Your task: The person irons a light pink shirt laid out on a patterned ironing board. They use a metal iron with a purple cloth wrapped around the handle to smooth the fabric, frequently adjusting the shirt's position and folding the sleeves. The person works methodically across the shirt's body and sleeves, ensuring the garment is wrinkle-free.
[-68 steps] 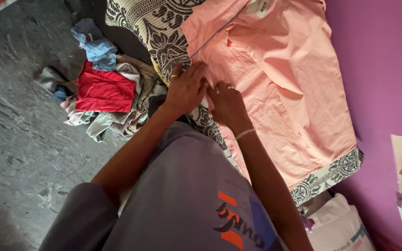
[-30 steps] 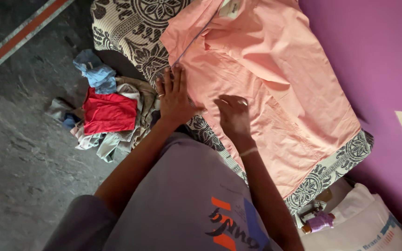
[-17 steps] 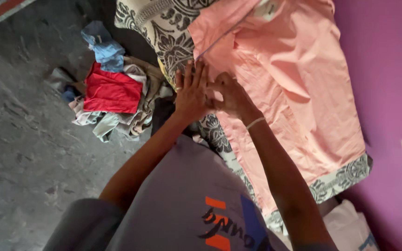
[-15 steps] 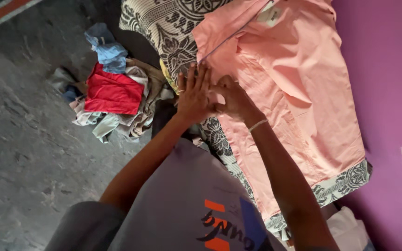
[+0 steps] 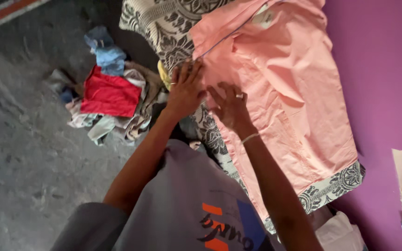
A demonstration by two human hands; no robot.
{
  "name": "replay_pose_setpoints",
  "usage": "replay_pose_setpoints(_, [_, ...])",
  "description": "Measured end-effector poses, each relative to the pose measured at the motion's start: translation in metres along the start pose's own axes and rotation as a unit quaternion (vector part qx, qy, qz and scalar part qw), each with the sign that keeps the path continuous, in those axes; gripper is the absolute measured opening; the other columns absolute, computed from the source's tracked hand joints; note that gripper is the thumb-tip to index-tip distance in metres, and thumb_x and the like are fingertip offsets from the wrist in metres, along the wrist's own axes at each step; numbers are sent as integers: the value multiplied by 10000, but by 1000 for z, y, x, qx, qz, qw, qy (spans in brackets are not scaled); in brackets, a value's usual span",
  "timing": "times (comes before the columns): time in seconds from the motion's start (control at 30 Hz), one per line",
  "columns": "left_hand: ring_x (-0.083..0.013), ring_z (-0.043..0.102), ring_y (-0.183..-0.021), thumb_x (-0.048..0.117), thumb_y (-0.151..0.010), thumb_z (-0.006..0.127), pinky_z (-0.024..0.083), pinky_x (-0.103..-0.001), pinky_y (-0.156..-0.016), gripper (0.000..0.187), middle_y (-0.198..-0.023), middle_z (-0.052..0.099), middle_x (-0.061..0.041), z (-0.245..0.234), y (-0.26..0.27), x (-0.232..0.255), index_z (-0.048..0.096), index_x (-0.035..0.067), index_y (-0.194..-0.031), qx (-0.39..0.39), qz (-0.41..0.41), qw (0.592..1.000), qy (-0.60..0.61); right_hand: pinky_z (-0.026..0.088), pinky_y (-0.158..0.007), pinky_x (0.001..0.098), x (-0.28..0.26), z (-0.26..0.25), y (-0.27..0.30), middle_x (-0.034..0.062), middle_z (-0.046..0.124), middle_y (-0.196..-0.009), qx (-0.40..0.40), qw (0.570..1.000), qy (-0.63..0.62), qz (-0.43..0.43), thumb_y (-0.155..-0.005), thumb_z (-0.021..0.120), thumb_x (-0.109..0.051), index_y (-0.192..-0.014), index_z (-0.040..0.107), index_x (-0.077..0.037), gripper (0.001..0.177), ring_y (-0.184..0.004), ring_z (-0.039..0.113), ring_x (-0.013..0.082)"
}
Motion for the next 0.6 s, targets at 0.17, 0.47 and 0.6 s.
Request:
replay_pose_setpoints(0.17, [-397,260,-1537,360,-943,653,177,-652,-1205,751,-1672,331,-55,-20,-7,1,374,105,-1592,26,14,997,-67,136,-1204,602,-1,20,12,138,259,-1688,30,992,120,-2,-1006,536,-436,-1612,341,-151,697,-1550,204,354])
replay_pose_setpoints(0.47, [-369,306,-1538,312,-980,597,178,-625,-1235,596,-1619,427,-134,15,-8,46,496,64,-1512,-13,73,981,-178,9,-1244,606,2,29,20,184,271,-1692,1,992,126,17,-1007,503,-408,-1522,431,-127,591,-1584,167,370])
replay_pose_setpoints(0.6, [-327,305,-1568,356,-1026,554,164,-592,-1269,483,-1582,460,-86,62,-13,97,544,104,-1438,-103,214,969,-72,0,-1264,590,11,33,22,151,310,-1609,-41,995,79,53,-948,505,-409,-1571,430,-108,696,-1573,160,371])
Point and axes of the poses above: each hand's wrist, its own y-axis away from the middle knuckle, its own z-axis out of the palm, x = y × z, the point moved 10 cm from there along -y, towards the middle knuckle
